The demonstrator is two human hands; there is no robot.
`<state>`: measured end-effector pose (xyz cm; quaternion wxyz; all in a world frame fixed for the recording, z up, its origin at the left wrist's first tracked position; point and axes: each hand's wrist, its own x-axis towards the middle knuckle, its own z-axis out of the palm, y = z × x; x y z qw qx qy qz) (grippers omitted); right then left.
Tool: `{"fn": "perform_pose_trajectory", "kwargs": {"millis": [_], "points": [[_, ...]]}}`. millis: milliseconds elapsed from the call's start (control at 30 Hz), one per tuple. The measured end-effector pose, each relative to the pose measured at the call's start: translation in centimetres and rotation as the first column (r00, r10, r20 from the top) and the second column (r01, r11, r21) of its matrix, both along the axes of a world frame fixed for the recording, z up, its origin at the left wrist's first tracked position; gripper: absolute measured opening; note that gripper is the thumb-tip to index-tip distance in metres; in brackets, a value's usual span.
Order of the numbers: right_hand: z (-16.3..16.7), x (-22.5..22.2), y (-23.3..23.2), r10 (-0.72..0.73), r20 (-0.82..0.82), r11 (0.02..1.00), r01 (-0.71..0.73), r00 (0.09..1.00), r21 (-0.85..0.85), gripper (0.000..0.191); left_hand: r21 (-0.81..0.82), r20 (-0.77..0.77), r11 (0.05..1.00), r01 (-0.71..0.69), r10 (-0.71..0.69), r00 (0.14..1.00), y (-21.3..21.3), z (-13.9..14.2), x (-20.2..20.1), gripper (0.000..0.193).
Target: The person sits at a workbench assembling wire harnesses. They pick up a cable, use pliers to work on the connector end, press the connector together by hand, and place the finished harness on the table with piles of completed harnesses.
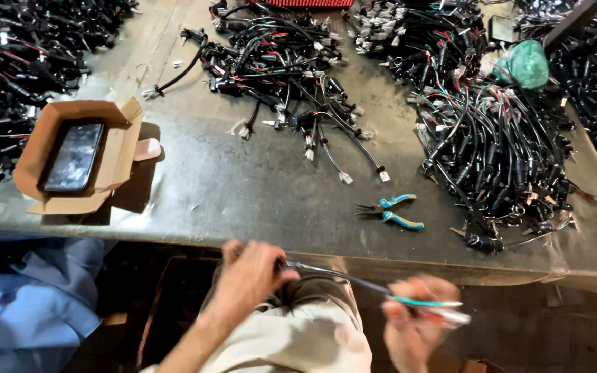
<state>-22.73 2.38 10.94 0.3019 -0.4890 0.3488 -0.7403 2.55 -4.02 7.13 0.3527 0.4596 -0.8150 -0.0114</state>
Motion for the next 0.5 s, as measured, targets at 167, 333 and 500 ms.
{"fn": "perform_pose_trajectory", "kwargs": {"millis": [167,333,500], "points": [[-3.7,1.7,-1.6,0.31,-0.272,0.878,-0.165,0.911,0.45,0.01,0.236,-0.19,0.964,0.119,-0.075,0.979,3.7,-2.3,-3.5,0.055],[-5.1,0.3,-2.6,0.439,-0.07,0.705,-0.295,0.896,0.645,0.015,0.382,-0.247,0.921,0.073,0.026,0.969,4.4,-3.2,-4.3,0.058],[-7.3,-0.7,-3.2,0.47,0.092,0.548,-0.372,0.878,0.749,0.02,0.429,-0.331,0.883,0.188,-0.04,0.943,4.8,-2.4,-4.1,0.046]]}}
